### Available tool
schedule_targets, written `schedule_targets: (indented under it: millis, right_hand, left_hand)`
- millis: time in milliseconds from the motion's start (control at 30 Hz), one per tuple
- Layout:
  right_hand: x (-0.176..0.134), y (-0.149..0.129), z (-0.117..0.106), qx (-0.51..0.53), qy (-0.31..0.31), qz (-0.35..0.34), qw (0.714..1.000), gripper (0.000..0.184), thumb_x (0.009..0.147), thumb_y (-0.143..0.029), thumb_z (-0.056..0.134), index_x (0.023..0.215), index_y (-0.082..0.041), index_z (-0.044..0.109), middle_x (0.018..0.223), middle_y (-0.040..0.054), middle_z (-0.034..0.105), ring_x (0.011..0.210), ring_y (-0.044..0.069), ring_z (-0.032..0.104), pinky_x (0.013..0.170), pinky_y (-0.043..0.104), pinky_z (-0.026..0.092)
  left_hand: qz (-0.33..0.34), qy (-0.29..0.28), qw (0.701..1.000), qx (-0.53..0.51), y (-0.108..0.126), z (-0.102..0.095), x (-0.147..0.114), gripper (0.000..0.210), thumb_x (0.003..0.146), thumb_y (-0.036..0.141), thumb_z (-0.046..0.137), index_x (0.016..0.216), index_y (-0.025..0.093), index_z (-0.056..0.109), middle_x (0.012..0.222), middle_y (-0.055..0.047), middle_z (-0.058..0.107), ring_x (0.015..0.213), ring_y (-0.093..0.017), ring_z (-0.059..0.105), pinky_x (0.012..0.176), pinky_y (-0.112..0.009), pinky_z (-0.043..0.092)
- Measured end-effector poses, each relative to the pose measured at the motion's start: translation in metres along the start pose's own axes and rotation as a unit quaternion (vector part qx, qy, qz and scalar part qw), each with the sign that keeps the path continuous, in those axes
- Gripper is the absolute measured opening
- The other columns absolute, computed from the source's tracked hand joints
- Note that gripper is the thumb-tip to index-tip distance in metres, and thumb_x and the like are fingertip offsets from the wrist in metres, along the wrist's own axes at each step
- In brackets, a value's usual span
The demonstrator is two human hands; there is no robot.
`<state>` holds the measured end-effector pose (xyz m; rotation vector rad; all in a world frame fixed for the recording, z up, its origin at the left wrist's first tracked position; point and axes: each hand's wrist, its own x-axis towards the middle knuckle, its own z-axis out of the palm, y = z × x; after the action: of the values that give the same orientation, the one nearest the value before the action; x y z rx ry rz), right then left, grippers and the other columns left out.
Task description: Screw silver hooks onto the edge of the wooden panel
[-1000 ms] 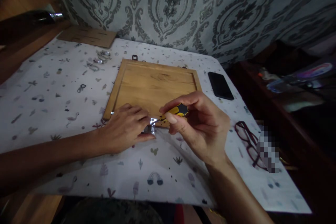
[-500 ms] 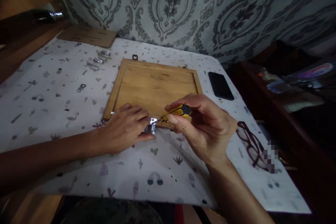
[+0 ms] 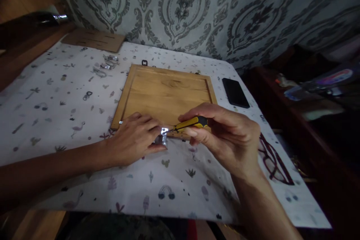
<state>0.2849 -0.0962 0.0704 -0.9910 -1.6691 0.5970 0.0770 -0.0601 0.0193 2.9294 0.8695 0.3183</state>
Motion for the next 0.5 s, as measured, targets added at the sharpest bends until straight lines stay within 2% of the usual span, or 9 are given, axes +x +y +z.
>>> schedule_targets:
  millis: [100,167,267,367,433,500]
  right_hand:
    - [-0.001,0.002,0.005,-0.011,0.042,-0.014,0.999,0.014,0.076,-0.021,0.086,0.088,-0.023,0.079,0.080,0.0017,0.077,0.043,0.010,0.059,0.034,0.021,0.051]
    - [-0.001,0.002,0.007,-0.015,0.041,-0.003,0.999,0.014,0.077,-0.021,0.085,0.089,-0.024,0.077,0.082,0.0012,0.076,0.049,0.011,0.064,0.036,0.020,0.054]
    - [-0.001,-0.001,0.004,0.002,-0.007,0.023,1.000,0.015,0.082,-0.022,0.080,0.097,-0.026,0.077,0.089,0.0011,0.077,0.059,0.013,0.071,0.046,0.022,0.062]
    - [0.000,-0.005,-0.004,0.013,-0.065,0.030,0.997,0.026,0.087,-0.024,0.076,0.113,-0.030,0.076,0.096,0.0019,0.078,0.067,0.015,0.075,0.054,0.025,0.066]
    - [-0.001,-0.006,-0.009,0.010,-0.090,0.034,0.995,0.032,0.089,-0.023,0.074,0.120,-0.032,0.074,0.100,0.0024,0.079,0.066,0.015,0.076,0.057,0.026,0.067]
    - [-0.003,-0.006,-0.012,0.009,-0.089,0.040,0.995,0.029,0.089,-0.024,0.075,0.118,-0.032,0.075,0.099,0.0024,0.080,0.060,0.014,0.074,0.057,0.026,0.066]
  left_hand:
    - [-0.008,0.005,1.000,-0.002,0.000,0.001,0.000,0.041,0.094,0.054,0.064,0.097,0.015,0.076,0.096,-0.008,0.071,0.097,-0.026,0.064,0.081,-0.038,0.042]
    - [-0.012,0.004,1.000,-0.004,0.001,0.001,0.000,0.041,0.094,0.054,0.064,0.095,0.015,0.076,0.097,-0.008,0.072,0.097,-0.026,0.064,0.081,-0.038,0.042]
    - [-0.019,-0.009,1.000,-0.011,0.002,-0.001,0.001,0.042,0.094,0.055,0.063,0.098,0.015,0.075,0.098,-0.007,0.072,0.097,-0.026,0.064,0.082,-0.039,0.043]
    - [-0.027,-0.016,0.999,-0.016,0.002,-0.003,0.001,0.044,0.093,0.056,0.064,0.100,0.014,0.075,0.096,-0.008,0.072,0.096,-0.026,0.064,0.083,-0.040,0.044]
    - [-0.029,-0.020,0.999,-0.019,0.002,-0.004,0.002,0.044,0.093,0.055,0.065,0.100,0.013,0.075,0.097,-0.008,0.072,0.097,-0.026,0.065,0.083,-0.040,0.045]
    - [-0.028,-0.025,0.999,-0.021,0.001,-0.005,0.002,0.043,0.094,0.054,0.064,0.100,0.013,0.074,0.099,-0.008,0.072,0.099,-0.027,0.064,0.084,-0.041,0.045]
